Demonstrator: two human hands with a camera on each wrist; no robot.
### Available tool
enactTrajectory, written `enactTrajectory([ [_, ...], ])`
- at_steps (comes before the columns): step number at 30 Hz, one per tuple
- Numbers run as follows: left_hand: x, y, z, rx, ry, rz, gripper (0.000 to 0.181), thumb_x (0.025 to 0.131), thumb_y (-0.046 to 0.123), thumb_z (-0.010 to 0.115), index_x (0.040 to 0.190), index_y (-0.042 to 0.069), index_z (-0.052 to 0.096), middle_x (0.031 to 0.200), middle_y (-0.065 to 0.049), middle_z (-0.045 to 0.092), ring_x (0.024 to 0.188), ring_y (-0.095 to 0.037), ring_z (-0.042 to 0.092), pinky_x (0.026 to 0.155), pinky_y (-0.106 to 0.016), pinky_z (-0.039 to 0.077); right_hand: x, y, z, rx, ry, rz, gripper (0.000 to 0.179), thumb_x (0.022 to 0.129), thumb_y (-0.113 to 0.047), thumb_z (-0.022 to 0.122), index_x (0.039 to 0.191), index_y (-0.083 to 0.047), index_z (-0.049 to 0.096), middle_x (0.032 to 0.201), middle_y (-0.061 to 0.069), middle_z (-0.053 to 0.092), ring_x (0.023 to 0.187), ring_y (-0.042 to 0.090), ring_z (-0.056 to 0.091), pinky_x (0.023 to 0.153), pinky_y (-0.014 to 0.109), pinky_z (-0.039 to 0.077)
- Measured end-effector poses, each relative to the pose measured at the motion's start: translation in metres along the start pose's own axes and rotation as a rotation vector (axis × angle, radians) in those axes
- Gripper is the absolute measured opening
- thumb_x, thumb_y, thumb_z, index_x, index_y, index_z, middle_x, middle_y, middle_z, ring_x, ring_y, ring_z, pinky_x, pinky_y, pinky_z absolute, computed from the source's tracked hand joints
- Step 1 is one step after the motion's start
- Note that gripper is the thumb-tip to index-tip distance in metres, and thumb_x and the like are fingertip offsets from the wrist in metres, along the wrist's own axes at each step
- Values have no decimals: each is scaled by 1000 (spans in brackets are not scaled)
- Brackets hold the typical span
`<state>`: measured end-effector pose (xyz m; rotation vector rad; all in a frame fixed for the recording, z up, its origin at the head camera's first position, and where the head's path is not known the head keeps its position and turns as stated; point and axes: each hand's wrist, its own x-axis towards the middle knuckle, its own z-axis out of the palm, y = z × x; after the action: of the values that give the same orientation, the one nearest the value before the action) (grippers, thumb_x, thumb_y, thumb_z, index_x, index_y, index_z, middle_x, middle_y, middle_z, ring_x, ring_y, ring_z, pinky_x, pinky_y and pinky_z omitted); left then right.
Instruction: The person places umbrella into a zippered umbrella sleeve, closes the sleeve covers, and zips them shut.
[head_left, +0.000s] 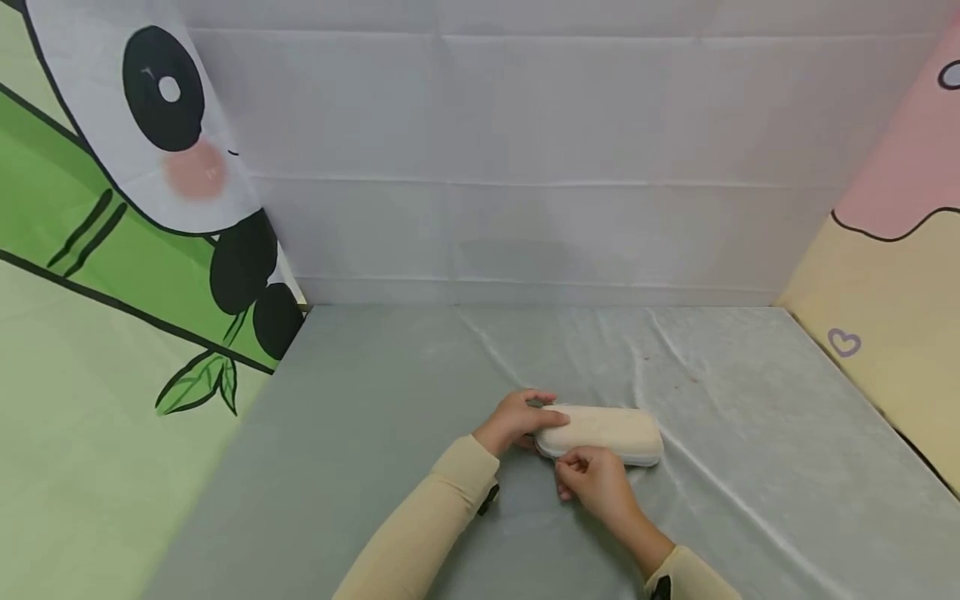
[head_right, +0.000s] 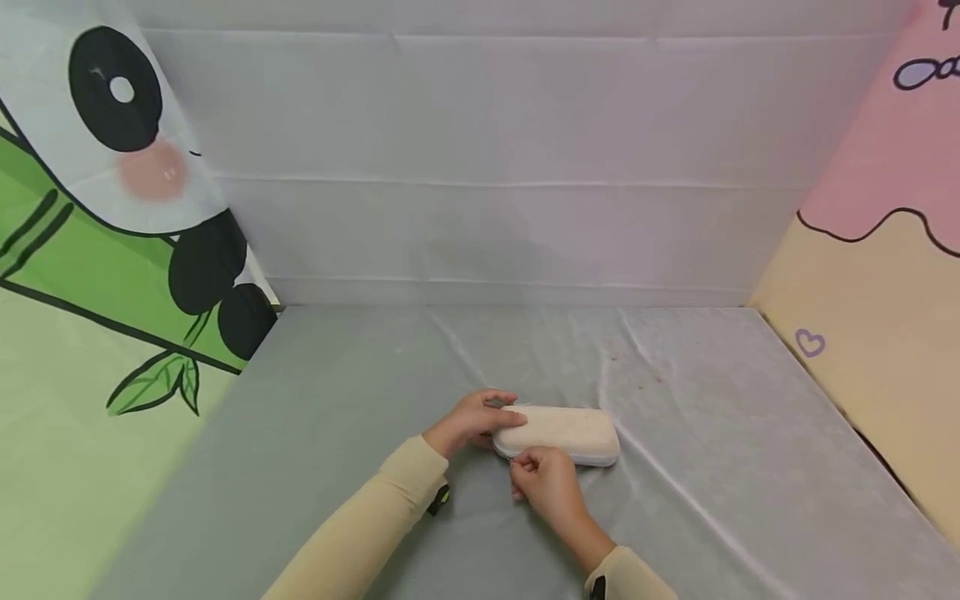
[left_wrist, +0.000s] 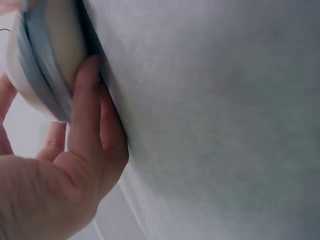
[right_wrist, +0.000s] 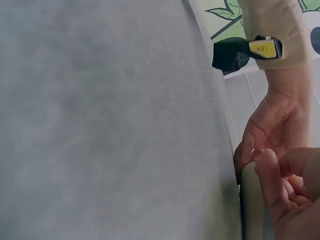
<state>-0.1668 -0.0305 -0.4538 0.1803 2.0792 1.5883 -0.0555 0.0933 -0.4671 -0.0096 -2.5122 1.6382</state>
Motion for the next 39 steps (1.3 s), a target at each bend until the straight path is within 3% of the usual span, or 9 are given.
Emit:
enactTrajectory([
  [5, 7, 1, 6, 23, -48, -39, 59, 76, 31, 78, 129, 16, 57, 98, -7, 61, 75, -22, 62, 59, -38, 53, -12, 3, -7, -1, -21, -12, 6, 80, 6, 64, 75, 6, 67, 55, 4, 61, 45, 12, 57, 44, 22, 46],
  [9, 5, -1, 15, 44, -45, 4, 54, 76, 26, 78, 125, 13, 60, 94, -8, 62, 73, -21, 61, 58, -37, 52, -19, 9, -14, -3, -71, -20, 6, 83, 3, 65, 78, 6, 68, 58, 4, 61, 47, 12, 58, 46, 24, 48],
  [14, -8, -4, 23, 206, 92, 158, 42, 78, 31, 77, 113, 11, 67, 101, -5, 62, 80, -15, 59, 66, -29, 50, -17, 11, -35, -17, -221, -59, 12, 87, -7, 66, 84, 4, 70, 63, 6, 63, 51, 11, 59, 48, 25, 50],
  [17, -13, -4, 30, 289, 161, 207, 37, 79, 35, 74, 108, 12, 70, 108, -3, 62, 88, -17, 59, 71, -28, 49, -10, 7, -60, -131, -147, -186, 11, 85, -10, 69, 88, 1, 71, 68, 4, 65, 55, 9, 59, 50, 25, 50],
  [21, -17, -4, 33, 340, 194, 216, 36, 83, 36, 70, 110, 12, 69, 111, -5, 62, 98, -21, 58, 78, -32, 49, 9, 7, -93, -364, 17, -343, 24, 84, -12, 70, 106, -2, 68, 96, 9, 67, 84, 22, 63, 72, 38, 51],
  [26, -32, -3, 27, 477, 267, 246, 47, 86, 39, 66, 121, 8, 60, 115, -9, 60, 101, -25, 58, 80, -38, 48, 28, 22, -114, -471, -128, -325, 46, 87, -23, 68, 126, -1, 57, 129, 25, 49, 118, 45, 42, 93, 61, 32],
  [29, -48, -4, 21, 567, 349, 325, 34, 83, 35, 69, 103, 9, 62, 93, -4, 63, 78, -19, 59, 66, -33, 48, 31, 33, -113, -456, -201, -296, 47, 86, -26, 68, 123, 1, 59, 126, 26, 50, 118, 45, 42, 94, 60, 33],
  [33, -71, -8, 22, 695, 396, 426, 27, 75, 29, 76, 66, 17, 54, 58, 9, 48, 50, -7, 43, 46, -23, 36, 30, 40, -110, -447, -193, -270, 46, 85, -29, 69, 120, -1, 62, 119, 22, 54, 112, 42, 48, 91, 58, 37],
  [39, -75, -18, 33, 916, 398, 391, 39, 68, 39, 81, 47, 22, 53, 44, 14, 40, 41, -3, 36, 38, -20, 30, 33, 32, -110, -459, -185, -230, 47, 84, -30, 71, 119, -1, 63, 118, 25, 53, 110, 45, 48, 89, 59, 38],
])
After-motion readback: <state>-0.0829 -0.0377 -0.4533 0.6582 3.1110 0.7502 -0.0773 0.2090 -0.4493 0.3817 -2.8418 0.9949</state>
